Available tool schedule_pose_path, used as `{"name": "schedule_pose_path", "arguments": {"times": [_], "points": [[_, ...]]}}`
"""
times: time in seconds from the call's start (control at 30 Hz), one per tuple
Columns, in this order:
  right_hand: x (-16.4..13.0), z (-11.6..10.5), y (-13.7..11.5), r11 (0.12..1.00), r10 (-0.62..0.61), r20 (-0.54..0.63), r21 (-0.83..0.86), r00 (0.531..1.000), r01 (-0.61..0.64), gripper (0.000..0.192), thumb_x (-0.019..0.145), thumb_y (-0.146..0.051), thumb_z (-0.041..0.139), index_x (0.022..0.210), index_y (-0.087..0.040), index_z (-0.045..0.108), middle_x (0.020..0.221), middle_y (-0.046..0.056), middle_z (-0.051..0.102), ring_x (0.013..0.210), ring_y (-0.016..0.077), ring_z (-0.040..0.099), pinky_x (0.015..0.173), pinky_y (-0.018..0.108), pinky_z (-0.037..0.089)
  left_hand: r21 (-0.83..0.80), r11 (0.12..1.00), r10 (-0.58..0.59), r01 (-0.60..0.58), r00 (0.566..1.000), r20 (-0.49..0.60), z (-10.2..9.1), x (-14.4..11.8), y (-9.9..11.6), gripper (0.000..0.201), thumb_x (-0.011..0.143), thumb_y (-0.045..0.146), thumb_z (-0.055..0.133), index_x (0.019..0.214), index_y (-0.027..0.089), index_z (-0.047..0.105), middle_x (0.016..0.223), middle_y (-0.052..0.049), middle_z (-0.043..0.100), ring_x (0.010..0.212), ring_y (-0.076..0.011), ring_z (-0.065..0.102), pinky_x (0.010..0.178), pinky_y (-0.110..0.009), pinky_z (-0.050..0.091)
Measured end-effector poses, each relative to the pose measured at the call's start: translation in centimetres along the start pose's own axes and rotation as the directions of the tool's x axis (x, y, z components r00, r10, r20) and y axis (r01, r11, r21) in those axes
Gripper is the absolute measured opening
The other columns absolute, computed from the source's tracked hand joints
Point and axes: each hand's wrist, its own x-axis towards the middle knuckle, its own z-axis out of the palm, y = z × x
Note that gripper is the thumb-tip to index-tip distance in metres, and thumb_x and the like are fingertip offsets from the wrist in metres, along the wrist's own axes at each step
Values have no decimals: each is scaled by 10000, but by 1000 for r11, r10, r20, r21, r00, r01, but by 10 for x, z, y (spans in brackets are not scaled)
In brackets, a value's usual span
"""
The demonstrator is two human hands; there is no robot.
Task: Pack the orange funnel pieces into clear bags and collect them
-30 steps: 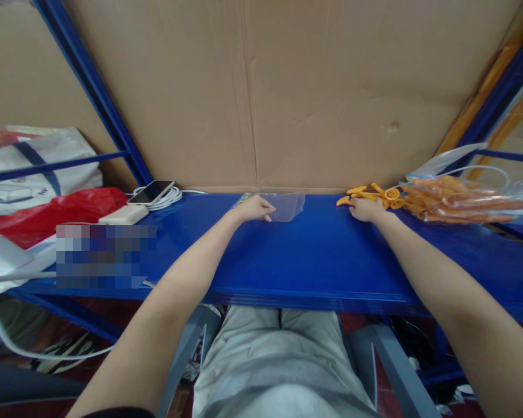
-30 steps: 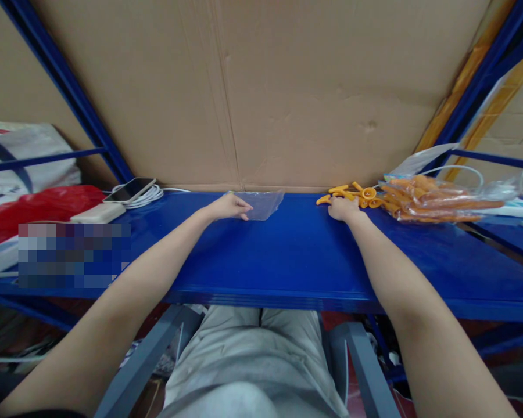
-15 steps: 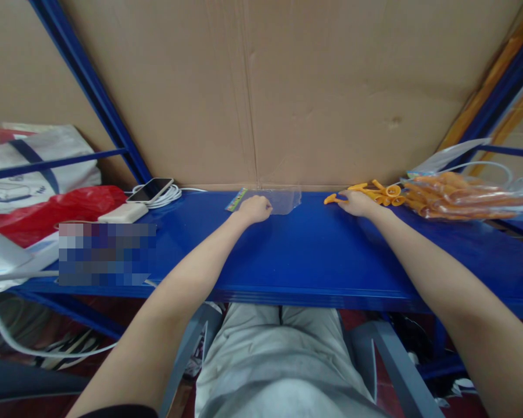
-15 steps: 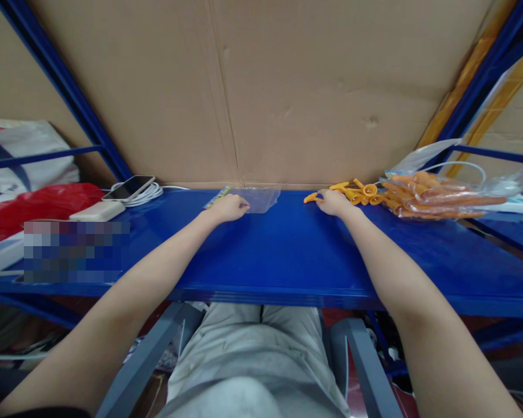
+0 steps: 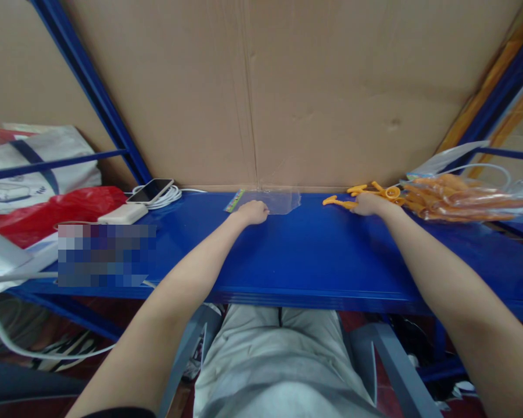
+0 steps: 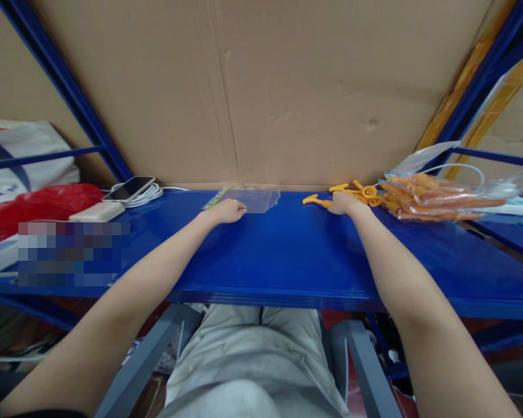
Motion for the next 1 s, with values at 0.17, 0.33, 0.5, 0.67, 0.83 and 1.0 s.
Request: {"name": "schedule_pose_path", "arguments": {"times": [0.17,0.33,0.5,0.67,0.83,1.0], "points": [[-3,-5,-3,960,-37,-225,262,974,97,309,823,-401,678,946,-125,747,871,154,746,868,312,711,742,366,540,-14,998,64,-64,997,-36,0,1,-2,330,906,202,449,922,174,777,1096,-116,768,1089,-269,698,924,-323,502],[-11,-3,-34,744,-86,-294,616,952,258,238,832,-269,680,1025,-131,693,833,79,725,715,184,668,695,290,527,-87,990,99,-107,991,-85,2,3,-6,296,878,192,481,756,186,751,964,-101,786,987,-262,719,849,-310,501],[-8,8,-45,607,-172,-281,724,944,326,243,760,-274,748,962,-154,686,791,39,695,680,156,625,693,290,528,-47,993,102,-106,991,-87,2,3,-7,324,901,216,456,793,178,759,984,-110,784,981,-254,722,840,-297,495],[-1,16,-35,631,-182,-285,700,941,334,314,721,-370,789,936,-161,696,779,32,685,692,165,618,682,303,538,-88,990,99,-108,990,-102,4,5,-9,312,876,207,478,724,185,750,937,-109,788,953,-259,726,848,-306,498],[-8,18,-44,600,-164,-198,757,966,257,309,777,-256,760,1060,-150,695,845,59,708,623,128,603,606,257,535,-136,986,82,-97,990,-113,6,9,-12,275,845,216,520,658,191,721,873,-92,785,910,-243,724,841,-293,499],[-14,21,-58,570,-171,-131,795,977,206,281,814,-181,727,1089,-134,692,839,68,714,614,116,615,614,244,553,-134,985,95,-111,988,-122,8,11,-14,298,846,221,498,645,185,715,828,-100,774,858,-246,721,814,-308,504]]}}
